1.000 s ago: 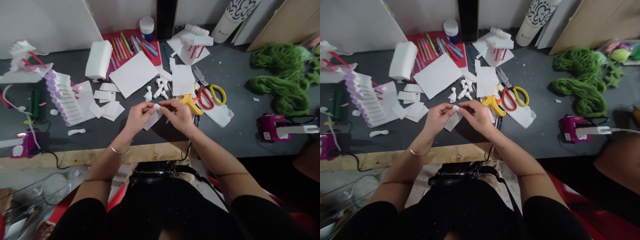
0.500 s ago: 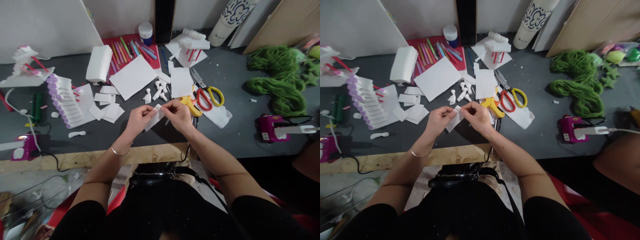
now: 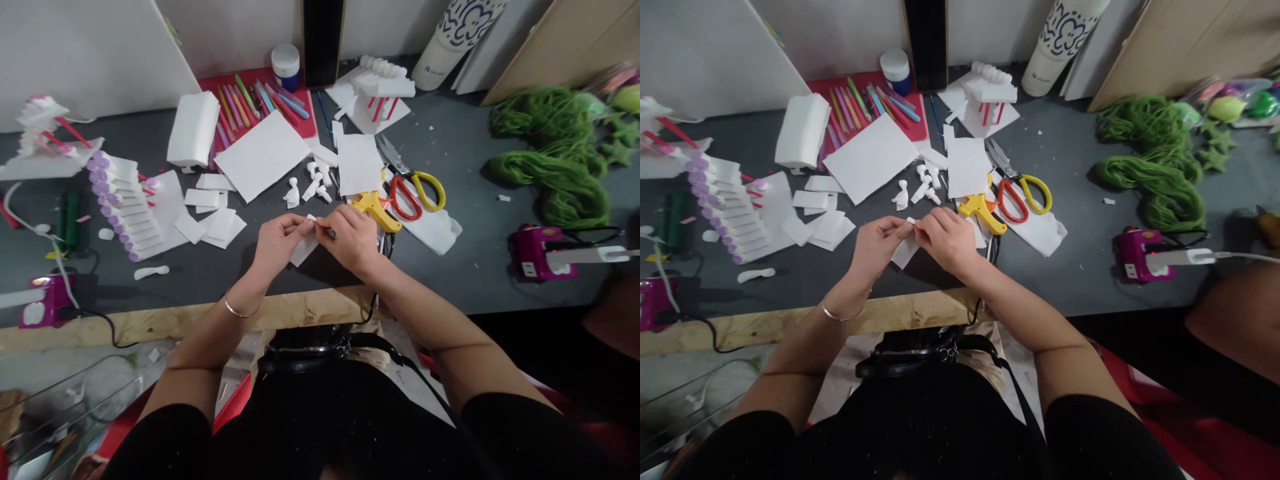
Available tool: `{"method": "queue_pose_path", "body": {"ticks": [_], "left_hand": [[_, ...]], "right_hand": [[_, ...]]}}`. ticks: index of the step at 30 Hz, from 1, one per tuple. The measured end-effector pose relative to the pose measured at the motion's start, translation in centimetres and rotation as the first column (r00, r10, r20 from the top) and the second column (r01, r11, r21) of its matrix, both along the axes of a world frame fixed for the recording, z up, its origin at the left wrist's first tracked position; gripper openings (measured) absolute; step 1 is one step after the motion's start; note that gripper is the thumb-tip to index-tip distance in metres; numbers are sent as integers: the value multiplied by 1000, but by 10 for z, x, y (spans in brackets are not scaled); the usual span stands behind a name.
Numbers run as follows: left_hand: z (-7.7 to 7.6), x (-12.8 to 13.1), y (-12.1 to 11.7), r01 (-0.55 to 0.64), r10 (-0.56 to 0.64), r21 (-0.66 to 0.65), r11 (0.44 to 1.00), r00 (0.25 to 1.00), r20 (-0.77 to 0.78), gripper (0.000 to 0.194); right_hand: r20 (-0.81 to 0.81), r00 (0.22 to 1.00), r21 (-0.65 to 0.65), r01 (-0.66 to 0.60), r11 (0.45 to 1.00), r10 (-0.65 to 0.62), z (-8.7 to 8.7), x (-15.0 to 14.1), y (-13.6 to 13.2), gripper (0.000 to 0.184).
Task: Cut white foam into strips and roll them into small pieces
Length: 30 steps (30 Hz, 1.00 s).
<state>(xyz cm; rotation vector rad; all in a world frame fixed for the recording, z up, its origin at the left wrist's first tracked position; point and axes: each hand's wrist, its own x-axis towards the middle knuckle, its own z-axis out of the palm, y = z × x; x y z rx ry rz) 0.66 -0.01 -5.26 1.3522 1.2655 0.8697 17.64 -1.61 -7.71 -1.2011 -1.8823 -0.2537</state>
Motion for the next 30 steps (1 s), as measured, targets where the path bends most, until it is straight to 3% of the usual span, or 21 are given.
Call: {"method": "queue_pose_path", "body": {"ticks": [5,10,14,17,23,27,30], "left_hand": [[0,-3,3,-14,15,18,1000,999,-48,30],[0,-8,6,9,-9,20,1000,1000,-20,31],[2,-10,7,72,-72,37,997,997,-16,34],[4,-9,6,84,-80,74,994,995,-58,37],[3,-9,7,88,-81,98,991,993,-82,48],[4,-9,7,122,-121,50,991,992,-36,39],[5,-7,5,108,-106,58,992,994,-36,31]], "right_hand": [[95,995,-108,-22,994,32,-1,0,-2,28],[-174,972,-227,-195,954,157,5,6,-3,20],[-427,902,-414,-255,874,61,11,9,-2,22],[-529,848,-492,-334,804,28,12,7,-1,18],[-690,717,-553,-435,711,-98,7,6,3,16],[-753,640,-553,-491,674,-152,4,8,5,22],[-758,626,-561,-483,673,-183,4,7,5,22]]}}
